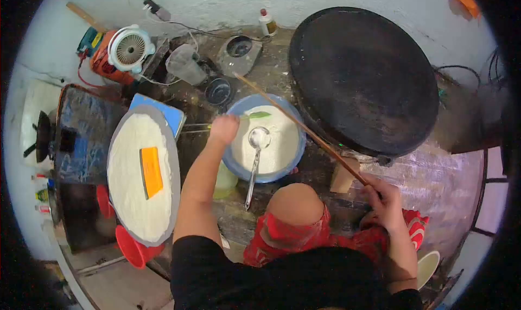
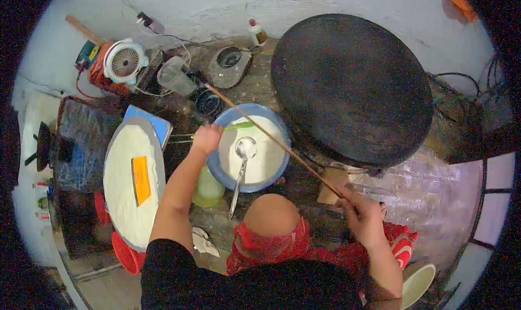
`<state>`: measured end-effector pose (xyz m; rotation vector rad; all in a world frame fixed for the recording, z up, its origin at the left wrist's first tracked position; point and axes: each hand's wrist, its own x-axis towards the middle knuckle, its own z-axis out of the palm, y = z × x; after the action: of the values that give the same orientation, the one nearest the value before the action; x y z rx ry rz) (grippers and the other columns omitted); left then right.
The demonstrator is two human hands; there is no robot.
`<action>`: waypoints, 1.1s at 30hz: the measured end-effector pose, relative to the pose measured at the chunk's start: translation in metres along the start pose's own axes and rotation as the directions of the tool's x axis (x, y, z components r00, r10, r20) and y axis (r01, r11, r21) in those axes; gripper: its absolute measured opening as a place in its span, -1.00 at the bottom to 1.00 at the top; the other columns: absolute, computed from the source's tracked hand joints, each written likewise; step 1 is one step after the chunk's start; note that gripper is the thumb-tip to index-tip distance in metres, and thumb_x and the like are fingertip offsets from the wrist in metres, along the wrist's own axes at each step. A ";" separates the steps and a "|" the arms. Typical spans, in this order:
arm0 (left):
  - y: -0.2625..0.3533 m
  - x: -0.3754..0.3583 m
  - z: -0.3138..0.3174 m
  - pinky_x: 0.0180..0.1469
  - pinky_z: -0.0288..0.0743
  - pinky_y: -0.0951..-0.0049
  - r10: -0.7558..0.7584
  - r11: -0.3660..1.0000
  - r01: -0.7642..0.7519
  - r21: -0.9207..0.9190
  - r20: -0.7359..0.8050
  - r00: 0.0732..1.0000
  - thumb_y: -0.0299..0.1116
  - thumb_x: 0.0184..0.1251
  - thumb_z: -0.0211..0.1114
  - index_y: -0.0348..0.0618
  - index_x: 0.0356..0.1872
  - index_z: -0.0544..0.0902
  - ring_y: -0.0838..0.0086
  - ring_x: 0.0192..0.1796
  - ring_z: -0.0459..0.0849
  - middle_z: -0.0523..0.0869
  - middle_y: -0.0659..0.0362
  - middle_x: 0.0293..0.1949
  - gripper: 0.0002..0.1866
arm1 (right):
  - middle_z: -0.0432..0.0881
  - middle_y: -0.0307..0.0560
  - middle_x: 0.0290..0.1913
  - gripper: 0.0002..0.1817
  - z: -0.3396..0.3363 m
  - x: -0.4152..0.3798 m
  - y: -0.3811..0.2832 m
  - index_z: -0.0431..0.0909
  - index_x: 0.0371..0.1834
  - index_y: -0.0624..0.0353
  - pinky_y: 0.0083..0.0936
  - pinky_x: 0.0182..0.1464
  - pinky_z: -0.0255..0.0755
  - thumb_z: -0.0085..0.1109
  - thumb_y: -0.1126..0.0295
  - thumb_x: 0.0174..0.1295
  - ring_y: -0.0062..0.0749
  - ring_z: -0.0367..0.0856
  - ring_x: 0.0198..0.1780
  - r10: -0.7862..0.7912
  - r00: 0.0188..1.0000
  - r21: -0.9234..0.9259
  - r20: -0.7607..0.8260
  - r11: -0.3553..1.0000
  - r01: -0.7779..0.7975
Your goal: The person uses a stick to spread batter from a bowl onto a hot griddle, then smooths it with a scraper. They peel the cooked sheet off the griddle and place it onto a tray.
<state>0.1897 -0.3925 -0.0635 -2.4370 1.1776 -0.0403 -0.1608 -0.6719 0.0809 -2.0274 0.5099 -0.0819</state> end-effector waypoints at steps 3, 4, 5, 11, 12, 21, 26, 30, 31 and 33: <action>-0.009 0.032 -0.004 -0.36 0.48 0.32 0.036 0.998 -0.038 0.046 0.035 0.999 -0.40 0.04 0.02 -0.15 -0.36 0.53 0.30 -0.34 0.59 0.58 0.08 -0.41 -0.83 | 0.56 0.03 -0.47 -0.74 0.003 0.000 0.006 0.49 -0.13 0.25 -0.57 -0.37 0.38 0.05 0.59 0.06 -0.39 0.54 -0.44 -0.086 0.996 -0.055 -0.023 0.995 0.084; -0.013 0.039 -0.007 -0.36 0.48 0.30 0.003 0.999 -0.004 0.036 0.045 0.999 -0.40 0.02 0.03 -0.18 -0.39 0.56 0.29 -0.33 0.60 0.60 0.07 -0.40 -0.83 | 0.56 0.03 -0.47 -0.74 0.004 0.000 0.007 0.49 -0.13 0.25 -0.57 -0.37 0.38 0.05 0.59 0.06 -0.39 0.54 -0.44 -0.080 0.996 -0.054 -0.029 0.995 0.078; -0.016 0.043 -0.007 -0.37 0.48 0.29 -0.032 0.999 0.031 0.026 0.058 0.998 -0.40 0.00 0.05 -0.20 -0.42 0.58 0.28 -0.31 0.62 0.61 0.06 -0.38 -0.83 | 0.55 0.04 -0.48 -0.73 0.005 0.000 0.007 0.49 -0.13 0.24 -0.56 -0.38 0.37 0.06 0.59 0.05 -0.35 0.53 -0.46 -0.116 0.993 -0.045 -0.037 0.992 0.114; -0.013 0.003 0.031 -0.40 0.50 0.28 -0.193 0.981 0.190 0.038 0.184 0.964 -0.37 0.00 0.06 -0.17 -0.45 0.60 0.29 -0.37 0.64 0.63 0.12 -0.43 -0.83 | 0.54 0.03 -0.50 -0.72 -0.002 -0.002 0.005 0.51 -0.14 0.20 -0.55 -0.41 0.37 0.10 0.56 0.02 -0.24 0.53 -0.48 -0.108 0.994 -0.038 0.008 0.993 0.108; -0.013 -0.007 0.050 -0.39 0.51 0.29 -0.289 0.957 0.286 0.043 0.167 0.943 -0.37 -0.01 0.06 -0.15 -0.48 0.61 0.31 -0.39 0.64 0.63 0.14 -0.46 -0.84 | 0.54 0.03 -0.50 -0.72 -0.004 -0.002 0.004 0.51 -0.15 0.20 -0.54 -0.41 0.37 0.10 0.56 0.02 -0.23 0.53 -0.49 -0.124 0.992 -0.037 -0.005 0.992 0.124; 0.035 -0.065 0.024 -0.29 0.53 0.34 -0.458 0.833 0.552 -0.026 0.529 0.715 -0.36 0.08 0.03 -0.09 -0.34 0.64 0.28 -0.25 0.64 0.65 0.09 -0.29 -0.79 | 0.57 0.03 -0.47 -0.73 -0.014 -0.017 -0.003 0.49 -0.12 0.23 -0.56 -0.39 0.38 0.07 0.54 0.07 -0.33 0.57 -0.45 -0.020 0.999 0.084 0.045 0.996 0.016; 0.084 -0.091 -0.016 -0.14 0.49 0.33 -0.436 0.779 0.622 -0.083 0.642 0.631 -0.34 0.15 -0.03 -0.13 -0.28 0.63 0.28 -0.11 0.59 0.61 0.08 -0.18 -0.74 | 0.57 0.01 -0.47 -0.71 -0.017 -0.024 -0.004 0.48 -0.09 0.18 -0.56 -0.39 0.38 0.07 0.52 0.08 -0.36 0.56 -0.47 -0.118 0.993 0.112 -0.012 0.987 0.119; 0.122 -0.106 0.012 -0.10 0.46 0.31 -0.527 0.631 0.759 -0.162 0.629 0.572 -0.33 0.14 -0.02 -0.13 -0.27 0.62 0.27 -0.08 0.58 0.60 0.06 -0.15 -0.74 | 0.57 0.00 -0.45 -0.70 -0.020 -0.029 -0.005 0.48 -0.07 0.13 -0.55 -0.37 0.39 0.07 0.52 0.07 -0.34 0.57 -0.45 -0.188 0.982 0.050 -0.008 0.981 0.188; 0.132 -0.106 0.006 -0.12 0.47 0.30 -0.508 0.605 0.773 -0.192 0.655 0.560 -0.33 0.14 -0.01 -0.14 -0.27 0.62 0.26 -0.08 0.58 0.60 0.06 -0.15 -0.74 | 0.57 0.00 -0.45 -0.70 -0.018 -0.030 -0.003 0.48 -0.07 0.13 -0.55 -0.37 0.39 0.07 0.52 0.07 -0.34 0.57 -0.45 -0.195 0.981 0.054 -0.007 0.979 0.195; 0.142 -0.106 -0.011 -0.14 0.47 0.29 -0.496 0.568 0.793 -0.219 0.677 0.543 -0.33 0.13 -0.01 -0.14 -0.27 0.62 0.25 -0.08 0.58 0.60 0.05 -0.16 -0.74 | 0.58 0.00 -0.43 -0.70 -0.017 -0.032 0.001 0.48 -0.07 0.13 -0.54 -0.36 0.40 0.06 0.51 0.08 -0.33 0.58 -0.42 -0.213 0.977 0.070 -0.006 0.975 0.213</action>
<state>0.0142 -0.3939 -0.0923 -2.8975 -0.1175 0.8007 -0.1951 -0.6742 0.0933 -2.0069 0.2829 -0.2250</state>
